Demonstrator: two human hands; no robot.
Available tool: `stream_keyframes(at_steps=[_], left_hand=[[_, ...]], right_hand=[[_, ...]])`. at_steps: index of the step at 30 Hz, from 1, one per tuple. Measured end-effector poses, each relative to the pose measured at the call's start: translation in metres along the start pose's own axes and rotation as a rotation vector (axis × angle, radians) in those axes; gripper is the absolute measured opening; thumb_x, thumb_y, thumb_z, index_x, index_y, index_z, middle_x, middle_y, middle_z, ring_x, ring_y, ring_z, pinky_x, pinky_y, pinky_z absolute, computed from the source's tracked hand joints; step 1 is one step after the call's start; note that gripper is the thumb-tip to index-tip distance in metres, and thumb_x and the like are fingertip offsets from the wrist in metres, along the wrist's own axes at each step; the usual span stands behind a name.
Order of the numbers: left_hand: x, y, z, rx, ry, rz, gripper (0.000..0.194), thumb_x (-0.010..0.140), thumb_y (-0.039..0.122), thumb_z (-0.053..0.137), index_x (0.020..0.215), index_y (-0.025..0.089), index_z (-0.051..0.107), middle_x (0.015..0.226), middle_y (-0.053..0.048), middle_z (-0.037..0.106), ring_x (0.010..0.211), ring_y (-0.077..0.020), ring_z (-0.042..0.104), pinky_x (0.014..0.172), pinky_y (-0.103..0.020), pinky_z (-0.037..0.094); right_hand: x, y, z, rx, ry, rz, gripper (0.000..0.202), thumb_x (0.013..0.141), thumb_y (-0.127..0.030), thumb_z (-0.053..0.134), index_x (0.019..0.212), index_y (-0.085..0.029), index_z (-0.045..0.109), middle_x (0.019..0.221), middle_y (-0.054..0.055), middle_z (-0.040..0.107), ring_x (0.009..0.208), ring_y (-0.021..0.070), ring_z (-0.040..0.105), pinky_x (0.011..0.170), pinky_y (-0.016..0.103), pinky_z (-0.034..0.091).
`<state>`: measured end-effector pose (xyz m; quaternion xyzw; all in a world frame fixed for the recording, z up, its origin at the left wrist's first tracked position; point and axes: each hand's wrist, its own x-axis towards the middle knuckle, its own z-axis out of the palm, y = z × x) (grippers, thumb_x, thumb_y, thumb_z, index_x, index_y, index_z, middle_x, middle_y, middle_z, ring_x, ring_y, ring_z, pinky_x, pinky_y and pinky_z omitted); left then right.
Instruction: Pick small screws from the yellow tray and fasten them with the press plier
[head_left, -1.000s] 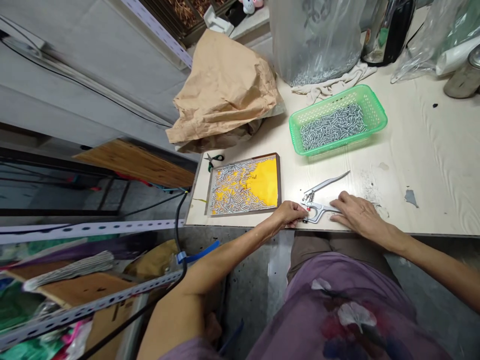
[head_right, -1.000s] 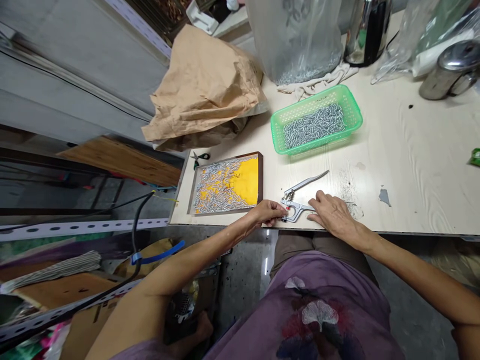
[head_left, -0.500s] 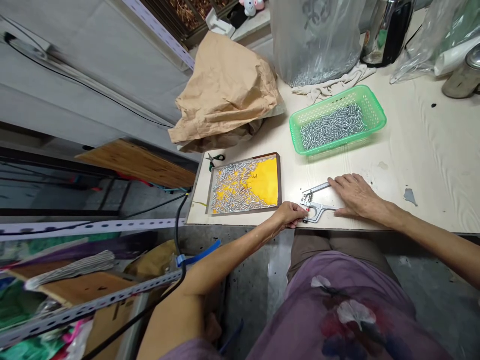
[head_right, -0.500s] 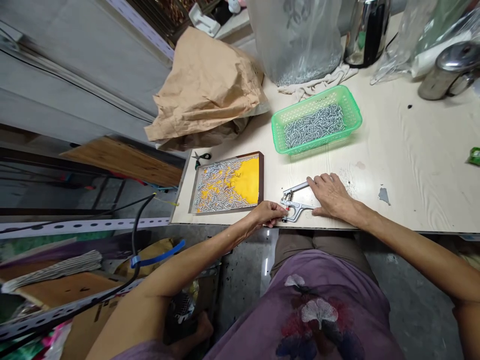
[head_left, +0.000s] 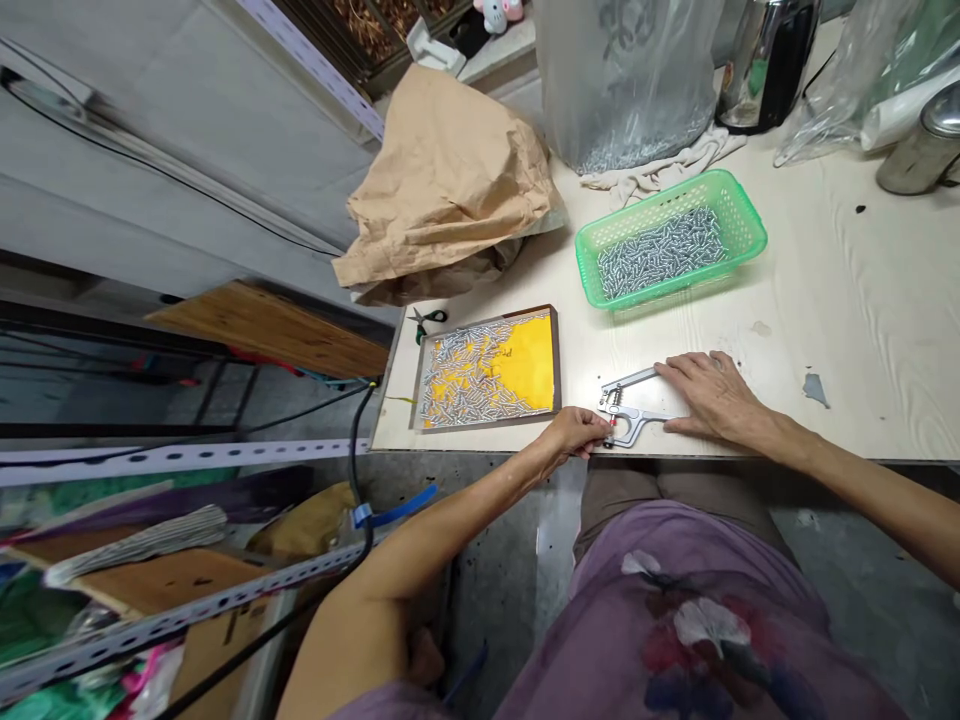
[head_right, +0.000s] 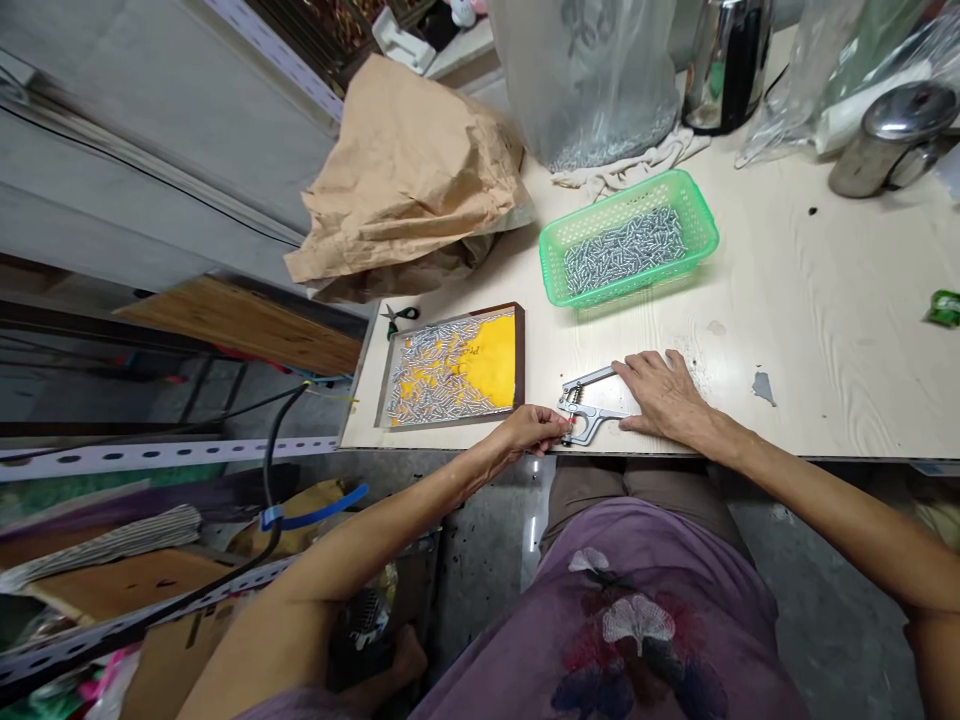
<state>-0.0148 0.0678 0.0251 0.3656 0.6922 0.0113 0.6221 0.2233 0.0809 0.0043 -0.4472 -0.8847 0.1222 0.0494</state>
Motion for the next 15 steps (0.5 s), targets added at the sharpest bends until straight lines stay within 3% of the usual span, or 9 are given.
stream_keyframes(at_steps=[5,9,15], left_hand=[[0.0029,-0.0049,-0.0012,-0.01,-0.004,0.021,0.022,0.076,0.022,0.074,0.063,0.012,0.059,0.043,0.009,0.047,0.034,-0.002,0.038,0.036,-0.015,0.033],[0.0039,-0.0065,-0.0012,-0.015,-0.005,0.029,0.022,0.076,0.023,0.074,0.064,0.012,0.059,0.043,0.009,0.047,0.033,-0.0021,0.037,0.036,-0.015,0.032],[0.0032,-0.0089,-0.001,0.041,0.012,0.055,0.024,0.078,0.027,0.072,0.065,0.012,0.059,0.045,0.008,0.047,0.035,-0.0033,0.038,0.039,-0.017,0.034]], right_hand=[[-0.0029,0.0024,0.0055,0.002,0.043,0.005,0.078,0.078,-0.056,0.063,0.139,-0.013,0.041,0.135,0.019,0.053,0.122,0.0346,0.046,0.1,0.049,0.03],[-0.004,0.0001,0.0061,-0.035,0.073,0.064,0.084,0.075,-0.061,0.064,0.137,-0.008,0.043,0.13,0.022,0.055,0.117,0.0353,0.047,0.094,0.045,0.033],[0.0001,-0.0058,0.0015,-0.101,0.014,0.076,0.06,0.074,-0.055,0.071,0.114,-0.011,0.059,0.108,0.016,0.064,0.098,0.0308,0.051,0.08,0.039,0.03]])
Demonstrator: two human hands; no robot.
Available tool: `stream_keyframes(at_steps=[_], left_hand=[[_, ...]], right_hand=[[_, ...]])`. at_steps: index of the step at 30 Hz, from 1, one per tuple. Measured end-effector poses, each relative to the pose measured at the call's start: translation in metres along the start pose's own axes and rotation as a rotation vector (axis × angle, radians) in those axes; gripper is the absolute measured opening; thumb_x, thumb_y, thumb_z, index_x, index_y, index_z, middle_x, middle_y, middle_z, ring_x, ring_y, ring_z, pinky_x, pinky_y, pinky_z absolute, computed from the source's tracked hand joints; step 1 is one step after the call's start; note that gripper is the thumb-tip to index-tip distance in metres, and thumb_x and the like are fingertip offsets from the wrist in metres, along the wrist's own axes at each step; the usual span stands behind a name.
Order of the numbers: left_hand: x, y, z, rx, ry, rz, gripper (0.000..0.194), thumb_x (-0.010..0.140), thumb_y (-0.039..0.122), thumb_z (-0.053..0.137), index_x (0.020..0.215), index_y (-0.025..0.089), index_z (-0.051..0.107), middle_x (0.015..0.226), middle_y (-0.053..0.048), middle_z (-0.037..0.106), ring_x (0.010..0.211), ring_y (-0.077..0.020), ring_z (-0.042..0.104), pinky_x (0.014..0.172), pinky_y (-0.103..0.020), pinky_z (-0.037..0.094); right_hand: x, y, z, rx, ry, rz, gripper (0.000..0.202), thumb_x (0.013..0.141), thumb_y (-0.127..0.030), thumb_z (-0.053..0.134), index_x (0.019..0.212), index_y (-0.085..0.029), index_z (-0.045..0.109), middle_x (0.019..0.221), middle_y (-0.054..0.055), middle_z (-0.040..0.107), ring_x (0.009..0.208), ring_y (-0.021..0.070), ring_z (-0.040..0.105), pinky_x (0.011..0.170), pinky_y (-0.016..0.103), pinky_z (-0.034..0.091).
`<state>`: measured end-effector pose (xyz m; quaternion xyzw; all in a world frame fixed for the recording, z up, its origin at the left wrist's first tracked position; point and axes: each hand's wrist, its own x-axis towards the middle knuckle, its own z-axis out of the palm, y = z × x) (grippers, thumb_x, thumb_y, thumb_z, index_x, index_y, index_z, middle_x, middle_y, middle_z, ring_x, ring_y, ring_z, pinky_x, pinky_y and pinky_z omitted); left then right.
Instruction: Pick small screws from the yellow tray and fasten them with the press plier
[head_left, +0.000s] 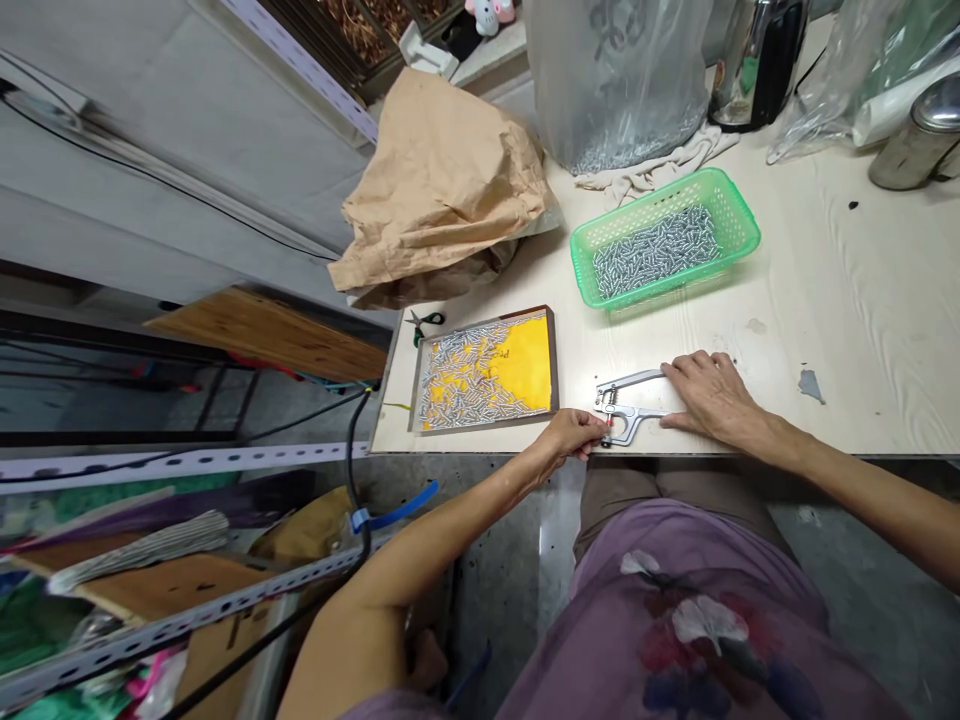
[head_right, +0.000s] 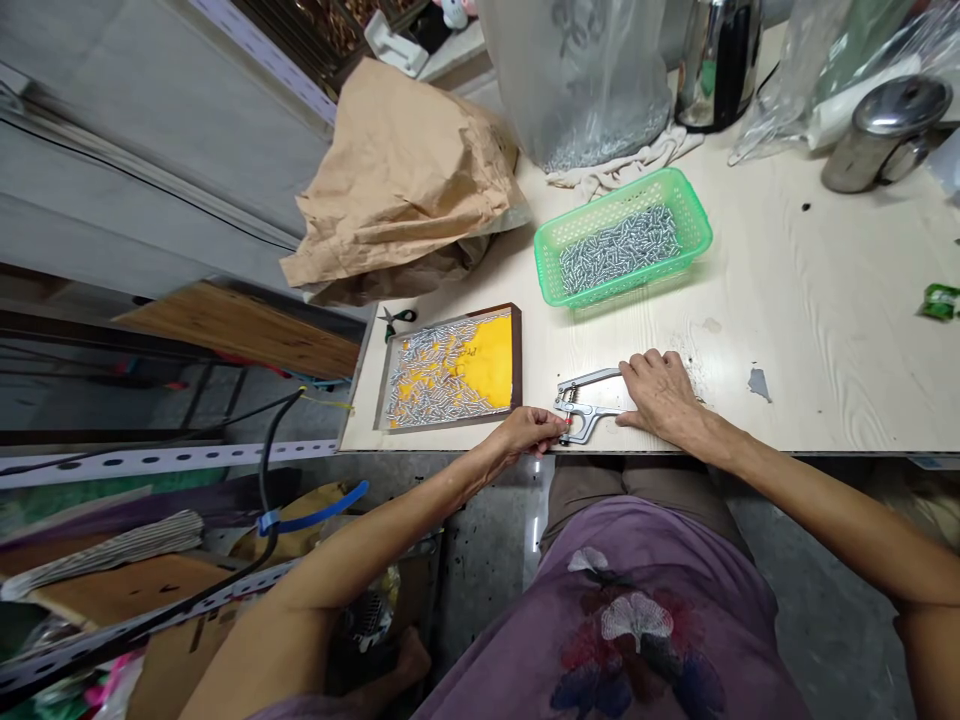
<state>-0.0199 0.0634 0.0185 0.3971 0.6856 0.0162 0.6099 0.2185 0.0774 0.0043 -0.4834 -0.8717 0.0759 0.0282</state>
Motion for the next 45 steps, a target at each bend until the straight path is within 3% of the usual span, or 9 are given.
stream_keyframes(at_steps=[3,7,12,16,21,25,33,38,45], left_hand=[[-0.007,-0.004,0.002,0.229,0.113,0.117,0.026,0.083,0.031,0.067,0.065,0.013,0.061,0.051,0.005,0.051,0.043,-0.0075,0.047,0.046,-0.021,0.04],[-0.011,-0.004,0.015,0.645,0.452,0.617,0.018,0.084,0.03,0.067,0.095,0.017,0.066,0.09,-0.006,0.066,0.087,-0.0195,0.064,0.075,-0.031,0.052],[0.013,0.014,0.034,0.935,0.371,1.022,0.059,0.083,0.031,0.069,0.134,0.016,0.043,0.135,-0.017,0.053,0.12,-0.0294,0.052,0.1,-0.047,0.046],[0.026,0.026,0.03,1.055,0.264,0.996,0.072,0.081,0.03,0.07,0.141,0.016,0.031,0.131,-0.015,0.054,0.115,-0.0293,0.054,0.099,-0.046,0.046],[0.018,0.035,0.022,1.164,0.266,0.862,0.076,0.081,0.032,0.069,0.143,0.017,0.026,0.124,-0.014,0.055,0.11,-0.029,0.053,0.093,-0.045,0.048],[0.014,0.039,0.023,1.189,0.221,0.856,0.074,0.081,0.028,0.068,0.143,0.021,0.027,0.123,-0.011,0.055,0.11,-0.0266,0.052,0.093,-0.041,0.048],[0.02,0.031,0.028,1.074,0.284,0.876,0.078,0.078,0.032,0.072,0.142,0.016,0.029,0.124,-0.014,0.053,0.111,-0.0295,0.051,0.093,-0.045,0.048],[0.02,0.04,0.038,1.069,0.246,0.967,0.058,0.083,0.028,0.068,0.133,0.015,0.042,0.119,-0.013,0.056,0.107,-0.0274,0.052,0.093,-0.043,0.047],[0.019,0.045,0.04,1.11,0.2,0.976,0.027,0.089,0.022,0.06,0.115,0.017,0.056,0.099,-0.008,0.06,0.099,-0.0243,0.053,0.084,-0.038,0.048]], right_hand=[[0.001,-0.002,-0.002,-0.015,0.014,-0.017,0.048,0.076,-0.05,0.072,0.105,-0.013,0.062,0.1,0.014,0.066,0.093,0.0282,0.051,0.078,0.038,0.027],[0.0,-0.005,-0.006,-0.045,0.021,-0.036,0.04,0.079,-0.045,0.072,0.101,-0.013,0.063,0.096,0.013,0.066,0.091,0.0271,0.052,0.077,0.036,0.028],[-0.003,-0.005,-0.009,-0.016,-0.038,-0.019,0.052,0.074,-0.046,0.075,0.11,-0.012,0.061,0.103,0.015,0.066,0.095,0.0291,0.053,0.079,0.037,0.033],[-0.011,0.007,-0.007,0.056,-0.022,-0.049,0.066,0.071,-0.042,0.076,0.126,-0.014,0.051,0.121,0.017,0.06,0.106,0.0313,0.052,0.082,0.038,0.039],[-0.018,0.019,-0.004,0.083,-0.016,-0.041,0.05,0.081,-0.038,0.065,0.126,-0.017,0.053,0.118,0.016,0.061,0.108,0.0314,0.052,0.085,0.041,0.04],[-0.01,0.02,-0.008,0.057,0.026,-0.056,0.072,0.075,-0.045,0.071,0.135,-0.016,0.045,0.138,0.019,0.051,0.126,0.0358,0.041,0.094,0.045,0.034],[0.001,0.01,-0.012,0.018,-0.035,-0.108,0.053,0.072,-0.044,0.076,0.11,-0.011,0.06,0.106,0.016,0.064,0.102,0.0306,0.051,0.084,0.039,0.032],[-0.004,0.007,-0.008,0.059,-0.009,-0.096,0.053,0.077,-0.038,0.075,0.119,-0.011,0.057,0.106,0.014,0.063,0.1,0.0284,0.05,0.08,0.036,0.033],[-0.009,0.003,-0.003,0.014,-0.005,-0.098,0.028,0.085,-0.031,0.067,0.104,-0.011,0.065,0.094,0.011,0.063,0.092,0.025,0.049,0.077,0.034,0.033]])
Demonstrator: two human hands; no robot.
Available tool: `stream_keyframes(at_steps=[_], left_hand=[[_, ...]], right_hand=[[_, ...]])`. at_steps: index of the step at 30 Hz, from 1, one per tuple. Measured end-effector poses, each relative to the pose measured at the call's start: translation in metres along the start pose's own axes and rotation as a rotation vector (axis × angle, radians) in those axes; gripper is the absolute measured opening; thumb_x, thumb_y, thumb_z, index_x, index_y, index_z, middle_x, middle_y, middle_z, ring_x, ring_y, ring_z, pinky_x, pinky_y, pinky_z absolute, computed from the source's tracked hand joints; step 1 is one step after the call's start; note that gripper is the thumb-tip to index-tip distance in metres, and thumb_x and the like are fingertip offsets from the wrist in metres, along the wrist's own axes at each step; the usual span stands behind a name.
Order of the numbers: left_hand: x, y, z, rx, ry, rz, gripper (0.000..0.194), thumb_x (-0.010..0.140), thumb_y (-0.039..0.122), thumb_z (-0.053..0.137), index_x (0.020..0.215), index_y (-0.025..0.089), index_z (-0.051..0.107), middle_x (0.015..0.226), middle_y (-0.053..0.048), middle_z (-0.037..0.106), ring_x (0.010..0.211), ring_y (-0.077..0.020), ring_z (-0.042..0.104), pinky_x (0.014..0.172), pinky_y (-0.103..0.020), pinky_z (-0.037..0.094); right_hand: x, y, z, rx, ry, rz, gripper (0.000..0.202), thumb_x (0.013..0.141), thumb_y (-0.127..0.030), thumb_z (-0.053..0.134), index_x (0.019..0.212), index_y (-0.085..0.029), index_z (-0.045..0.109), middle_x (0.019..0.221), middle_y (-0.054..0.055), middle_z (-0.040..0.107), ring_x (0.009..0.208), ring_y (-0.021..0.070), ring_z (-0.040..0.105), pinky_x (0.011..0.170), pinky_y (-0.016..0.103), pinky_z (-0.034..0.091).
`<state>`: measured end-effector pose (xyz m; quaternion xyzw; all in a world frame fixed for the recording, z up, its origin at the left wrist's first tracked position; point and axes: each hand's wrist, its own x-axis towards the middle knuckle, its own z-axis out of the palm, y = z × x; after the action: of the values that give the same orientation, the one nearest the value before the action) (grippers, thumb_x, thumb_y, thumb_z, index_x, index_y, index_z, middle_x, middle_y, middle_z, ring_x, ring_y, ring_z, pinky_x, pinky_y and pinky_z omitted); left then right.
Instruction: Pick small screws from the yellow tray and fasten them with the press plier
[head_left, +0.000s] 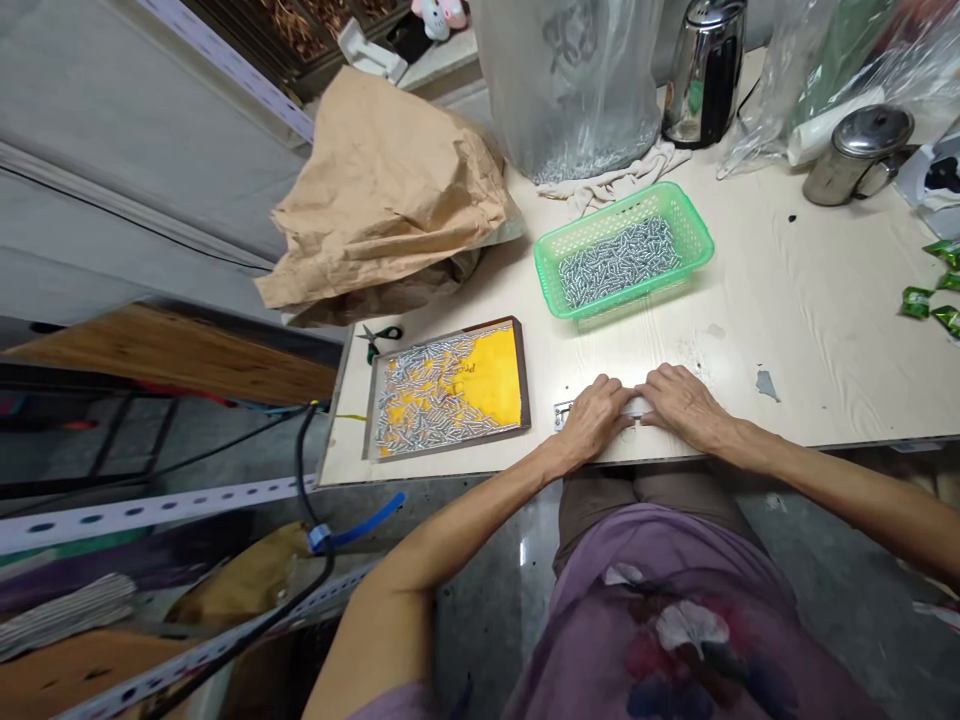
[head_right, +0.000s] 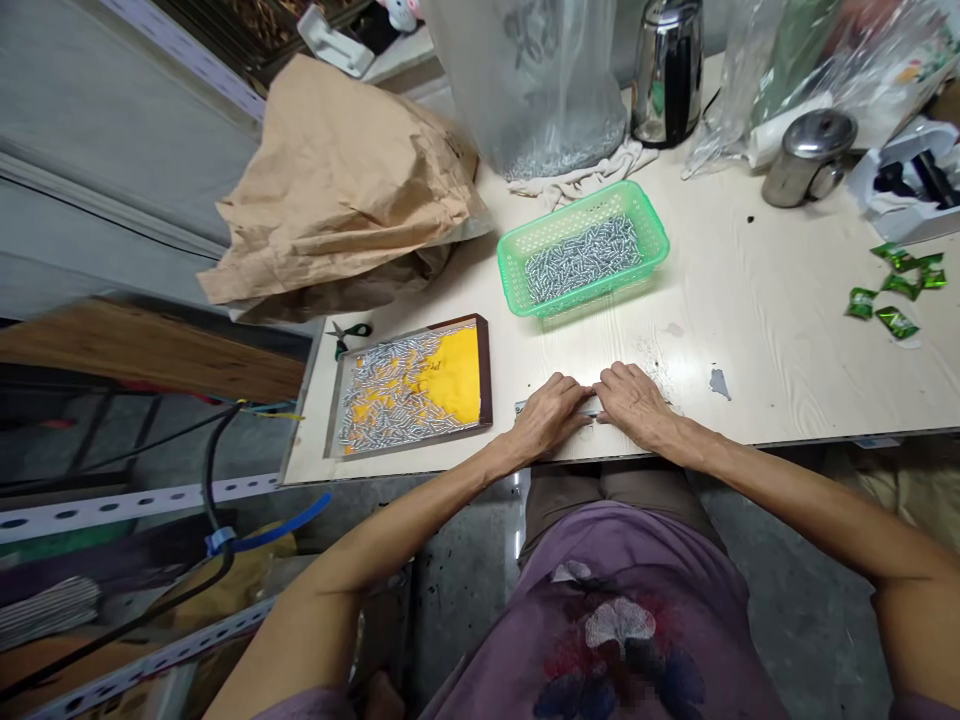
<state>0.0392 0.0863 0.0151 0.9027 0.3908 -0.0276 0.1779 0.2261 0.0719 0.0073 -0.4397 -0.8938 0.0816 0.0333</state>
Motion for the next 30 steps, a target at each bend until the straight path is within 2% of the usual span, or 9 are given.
stream_keyframes(at_steps=[3,6,11,14,18,21,25,28,30], left_hand=[[0.001,-0.002,0.005,-0.04,0.029,-0.025,0.011,0.091,0.024,0.058,0.098,0.017,0.061,0.092,-0.007,0.06,0.095,-0.023,0.053,0.081,-0.036,0.048],[0.004,-0.006,0.008,-0.096,0.038,-0.027,0.014,0.093,0.026,0.054,0.084,0.017,0.061,0.084,-0.006,0.059,0.091,-0.0219,0.054,0.079,-0.035,0.048],[0.005,-0.007,0.01,-0.09,0.046,-0.033,0.013,0.093,0.025,0.054,0.085,0.017,0.062,0.085,-0.007,0.061,0.091,-0.0224,0.056,0.082,-0.036,0.05],[-0.004,-0.002,0.02,-0.072,0.13,-0.019,0.018,0.093,0.026,0.054,0.108,0.017,0.06,0.109,-0.011,0.063,0.107,-0.0246,0.056,0.093,-0.044,0.05],[-0.021,0.014,0.043,-0.089,0.265,0.029,0.028,0.097,0.019,0.042,0.122,0.017,0.054,0.146,-0.018,0.044,0.139,-0.0288,0.038,0.109,-0.055,0.039],[-0.029,0.027,0.058,-0.115,0.279,0.08,0.034,0.097,0.014,0.035,0.125,0.019,0.053,0.15,-0.016,0.041,0.145,-0.028,0.03,0.112,-0.055,0.037],[-0.029,0.035,0.061,-0.137,0.219,0.111,0.035,0.096,0.011,0.032,0.124,0.017,0.054,0.141,-0.018,0.051,0.141,-0.0264,0.038,0.113,-0.055,0.037],[-0.026,0.036,0.056,-0.132,0.185,0.109,0.034,0.096,0.009,0.033,0.122,0.015,0.055,0.138,-0.019,0.053,0.138,-0.0264,0.042,0.114,-0.054,0.036],[-0.023,0.035,0.054,-0.147,0.174,0.101,0.034,0.095,0.01,0.035,0.122,0.015,0.055,0.135,-0.018,0.055,0.135,-0.026,0.044,0.112,-0.052,0.038]], right_hand=[[0.0,0.001,0.004,0.015,0.026,-0.03,0.018,0.09,-0.027,0.059,0.098,-0.013,0.067,0.088,0.01,0.062,0.087,0.0233,0.048,0.074,0.034,0.032],[0.003,0.003,0.009,0.051,0.049,-0.053,0.019,0.095,-0.023,0.05,0.091,-0.014,0.067,0.084,0.008,0.061,0.085,0.0222,0.047,0.074,0.033,0.032],[0.004,0.004,0.011,0.087,0.055,-0.037,0.019,0.095,-0.024,0.049,0.091,-0.016,0.066,0.086,0.008,0.062,0.086,0.0224,0.048,0.075,0.033,0.032],[-0.001,0.011,0.006,0.11,0.051,-0.007,0.029,0.09,-0.035,0.057,0.11,-0.015,0.064,0.099,0.012,0.063,0.092,0.0247,0.049,0.077,0.034,0.033],[-0.006,0.028,-0.002,0.131,0.005,-0.003,0.056,0.086,-0.058,0.054,0.124,-0.018,0.058,0.112,0.014,0.063,0.099,0.0289,0.049,0.079,0.039,0.034],[0.0,0.038,-0.005,0.082,0.009,0.058,0.037,0.092,-0.047,0.05,0.11,-0.019,0.066,0.105,0.013,0.066,0.1,0.0294,0.049,0.081,0.041,0.031],[0.022,0.043,-0.008,-0.005,0.077,0.153,0.024,0.093,-0.027,0.048,0.09,-0.019,0.071,0.099,0.012,0.066,0.101,0.0284,0.048,0.085,0.044,0.028],[0.04,0.031,-0.013,-0.073,0.125,0.212,0.024,0.093,-0.023,0.048,0.093,-0.019,0.072,0.112,0.014,0.065,0.108,0.0307,0.046,0.087,0.046,0.028],[0.051,0.013,-0.015,-0.089,0.129,0.094,0.024,0.091,-0.02,0.05,0.099,-0.021,0.072,0.123,0.014,0.061,0.116,0.0316,0.043,0.09,0.047,0.028]])
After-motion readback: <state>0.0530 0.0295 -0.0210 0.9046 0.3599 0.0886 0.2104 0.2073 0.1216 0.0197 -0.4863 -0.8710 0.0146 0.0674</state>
